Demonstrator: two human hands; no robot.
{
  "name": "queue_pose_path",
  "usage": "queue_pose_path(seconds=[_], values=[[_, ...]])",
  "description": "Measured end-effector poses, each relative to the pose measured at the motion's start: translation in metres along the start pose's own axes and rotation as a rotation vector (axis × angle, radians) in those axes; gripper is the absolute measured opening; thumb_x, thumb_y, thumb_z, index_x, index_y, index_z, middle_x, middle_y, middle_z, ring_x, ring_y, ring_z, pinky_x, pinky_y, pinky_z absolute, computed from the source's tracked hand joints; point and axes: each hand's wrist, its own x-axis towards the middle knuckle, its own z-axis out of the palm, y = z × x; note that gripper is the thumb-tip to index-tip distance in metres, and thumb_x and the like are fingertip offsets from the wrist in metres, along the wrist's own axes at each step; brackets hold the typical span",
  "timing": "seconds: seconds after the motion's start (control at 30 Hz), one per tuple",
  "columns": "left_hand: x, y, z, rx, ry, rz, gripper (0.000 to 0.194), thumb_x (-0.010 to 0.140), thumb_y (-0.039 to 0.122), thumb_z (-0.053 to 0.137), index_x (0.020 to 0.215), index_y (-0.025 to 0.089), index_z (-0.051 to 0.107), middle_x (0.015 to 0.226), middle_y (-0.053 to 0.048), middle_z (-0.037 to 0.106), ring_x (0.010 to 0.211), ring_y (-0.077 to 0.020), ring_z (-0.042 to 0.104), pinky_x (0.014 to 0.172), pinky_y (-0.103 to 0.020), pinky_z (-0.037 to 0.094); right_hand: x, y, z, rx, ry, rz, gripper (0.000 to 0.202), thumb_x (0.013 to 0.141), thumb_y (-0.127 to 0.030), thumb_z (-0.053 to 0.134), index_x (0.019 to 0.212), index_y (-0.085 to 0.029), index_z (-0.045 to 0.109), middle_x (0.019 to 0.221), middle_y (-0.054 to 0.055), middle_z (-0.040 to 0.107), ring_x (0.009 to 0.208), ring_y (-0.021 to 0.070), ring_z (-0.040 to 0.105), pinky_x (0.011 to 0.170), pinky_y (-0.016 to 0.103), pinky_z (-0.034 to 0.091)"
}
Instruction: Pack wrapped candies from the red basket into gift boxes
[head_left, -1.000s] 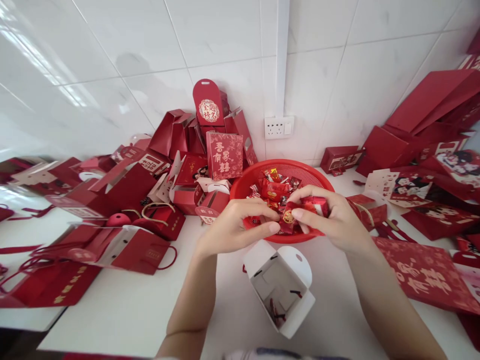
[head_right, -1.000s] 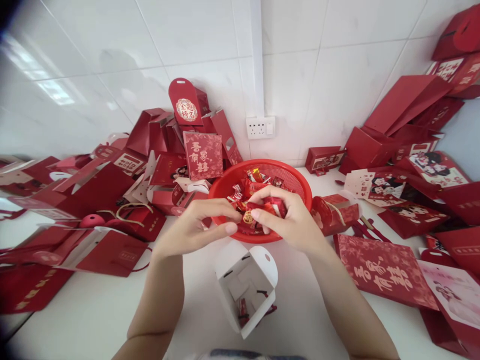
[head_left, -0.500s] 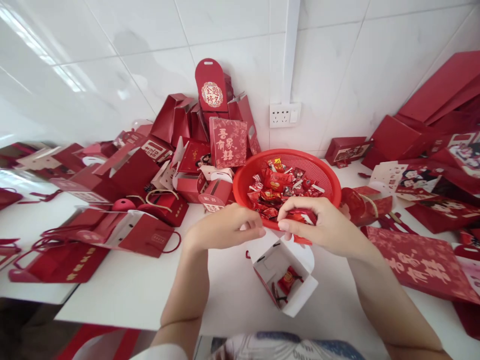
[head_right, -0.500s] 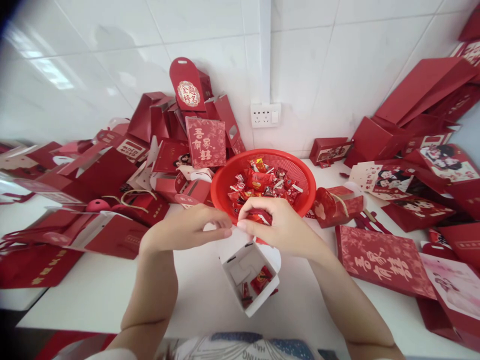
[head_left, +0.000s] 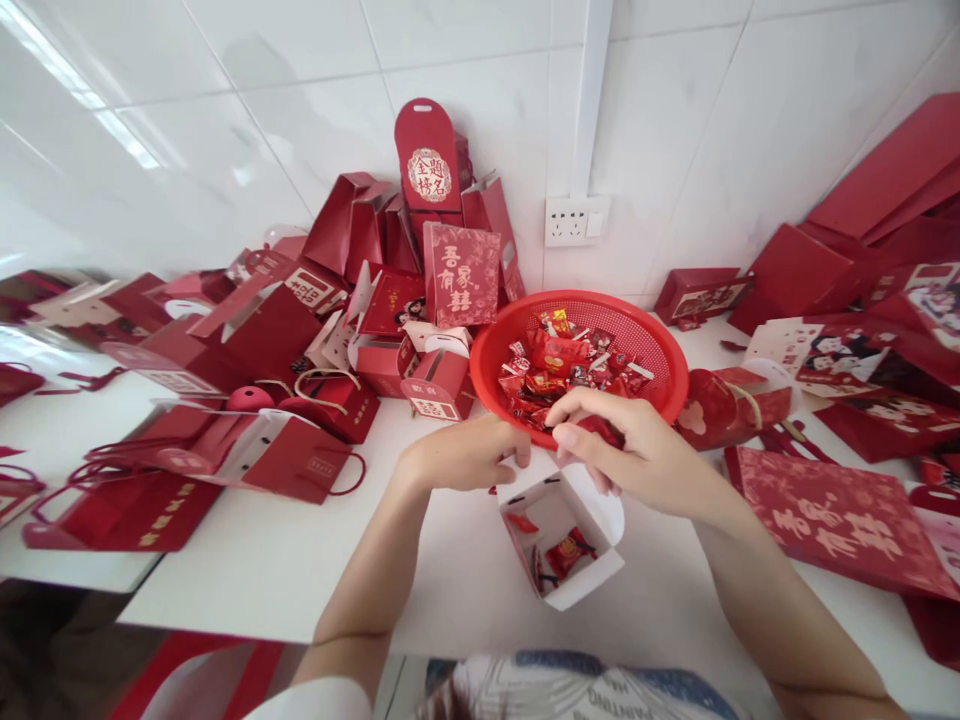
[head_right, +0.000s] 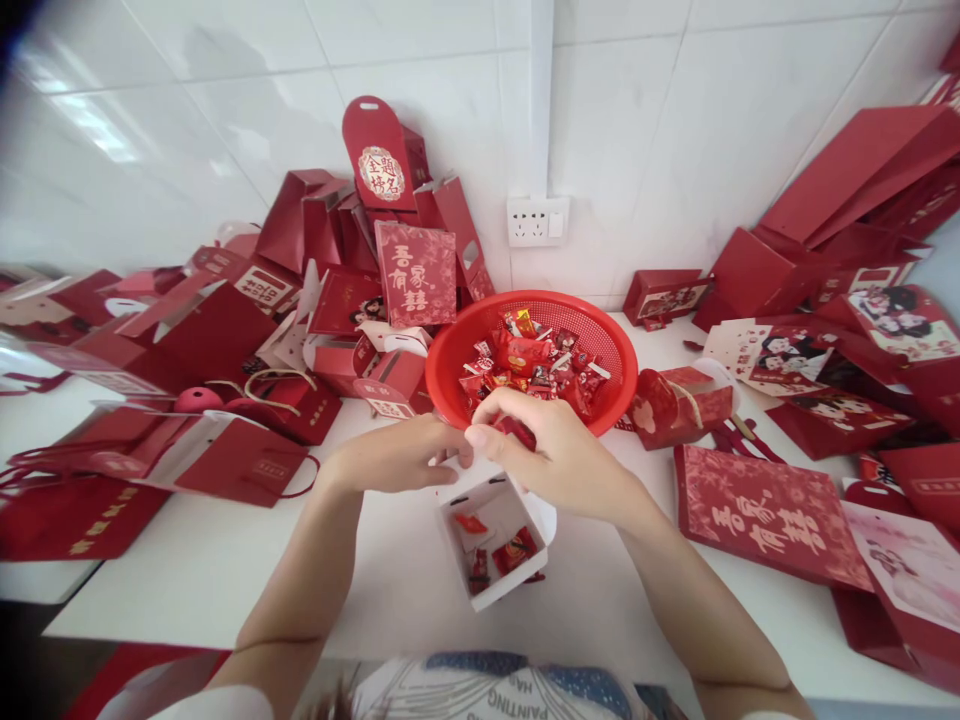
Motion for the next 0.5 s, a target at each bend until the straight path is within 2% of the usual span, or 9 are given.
queue_pose_path(seconds=[0.1, 0.2, 0.33, 0.43, 0.5], values=[[-0.004, 0.0, -0.002, -0.015, 0.027, 0.004, 0.023, 0.076, 0.005, 0.062, 0.092, 0.018, 0.072, 0.089, -0.003, 0.072, 0.08, -0.0175, 0.064, 0.07, -0.025, 0.044, -0.002, -0.001, 0.002, 0.146, 0.031, 0.084, 0.011, 0.092, -0.031, 0.061, 0.094, -0.024, 0.053, 0.051, -0.009, 0.054, 0.039, 0.0117, 0.053, 0.04, 0.021, 0.039], [-0.008, 0.0, -0.005, -0.03, 0.032, 0.019, 0.022, 0.076, 0.004, 0.062, 0.089, 0.018, 0.072, 0.085, -0.002, 0.072, 0.076, -0.0164, 0.064, 0.069, -0.025, 0.043, -0.002, -0.004, 0.003, 0.214, -0.001, 0.092, 0.009, 0.085, -0.019, 0.057, 0.084, -0.024, 0.049, 0.049, -0.007, 0.056, 0.043, 0.0125, 0.055, 0.043, 0.021, 0.041], [-0.009, 0.002, -0.008, -0.096, -0.001, 0.052, 0.02, 0.077, 0.004, 0.062, 0.086, 0.018, 0.073, 0.082, -0.001, 0.072, 0.073, -0.0154, 0.063, 0.066, -0.024, 0.043, -0.001, -0.005, 0.005, 0.083, -0.05, -0.015, 0.006, 0.082, -0.014, 0.061, 0.08, -0.02, 0.061, 0.07, -0.001, 0.067, 0.059, 0.0117, 0.059, 0.056, 0.022, 0.046], [-0.009, 0.003, -0.009, -0.18, -0.019, 0.118, 0.022, 0.078, 0.003, 0.061, 0.088, 0.017, 0.074, 0.083, -0.001, 0.073, 0.072, -0.0141, 0.063, 0.066, -0.022, 0.044, 0.001, -0.001, 0.009, 0.025, -0.189, -0.068, 0.004, 0.084, -0.018, 0.067, 0.085, -0.019, 0.071, 0.084, 0.001, 0.073, 0.077, 0.0162, 0.067, 0.072, 0.026, 0.052], [-0.01, 0.003, -0.009, -0.213, -0.008, 0.176, 0.023, 0.078, 0.001, 0.06, 0.087, 0.017, 0.074, 0.082, -0.001, 0.073, 0.07, -0.0127, 0.063, 0.065, -0.021, 0.044, 0.003, 0.003, 0.013, -0.031, -0.277, -0.058, 0.007, 0.084, -0.019, 0.07, 0.09, -0.02, 0.074, 0.088, 0.002, 0.076, 0.082, 0.0186, 0.069, 0.076, 0.029, 0.053]])
